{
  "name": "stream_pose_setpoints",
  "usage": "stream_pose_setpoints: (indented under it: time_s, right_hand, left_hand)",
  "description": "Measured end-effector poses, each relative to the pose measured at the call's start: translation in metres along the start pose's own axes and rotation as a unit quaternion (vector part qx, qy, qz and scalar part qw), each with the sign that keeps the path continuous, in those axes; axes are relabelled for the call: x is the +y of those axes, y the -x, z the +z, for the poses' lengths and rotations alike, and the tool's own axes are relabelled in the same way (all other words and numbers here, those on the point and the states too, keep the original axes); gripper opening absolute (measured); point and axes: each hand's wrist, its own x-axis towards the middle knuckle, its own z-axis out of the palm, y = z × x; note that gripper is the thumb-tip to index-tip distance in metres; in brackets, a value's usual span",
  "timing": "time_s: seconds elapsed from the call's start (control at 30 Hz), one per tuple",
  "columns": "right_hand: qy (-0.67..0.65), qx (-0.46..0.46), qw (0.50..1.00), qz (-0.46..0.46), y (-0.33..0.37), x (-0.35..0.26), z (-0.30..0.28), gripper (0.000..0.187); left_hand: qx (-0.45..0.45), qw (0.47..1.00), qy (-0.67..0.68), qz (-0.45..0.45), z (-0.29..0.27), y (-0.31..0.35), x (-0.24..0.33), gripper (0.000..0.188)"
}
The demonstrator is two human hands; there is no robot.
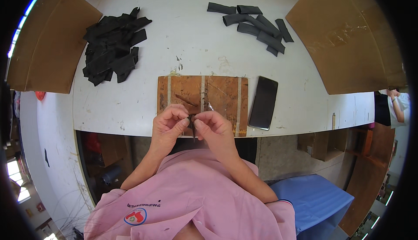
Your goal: The person is assembling or preparing small black flexible straps, possibly for sports or recreation goods, involving folding and moving components.
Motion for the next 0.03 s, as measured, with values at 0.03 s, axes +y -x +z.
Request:
stream_pose_setpoints:
  time_s: [0.03]
  right_hand:
    - [0.019,0.005,0.999,-0.035,-0.0022,0.0055,0.0002,0.016]
  left_hand:
    - [0.005,1.000,0.025,-0.015,0.0026,0.0021,-0.0022,0.008]
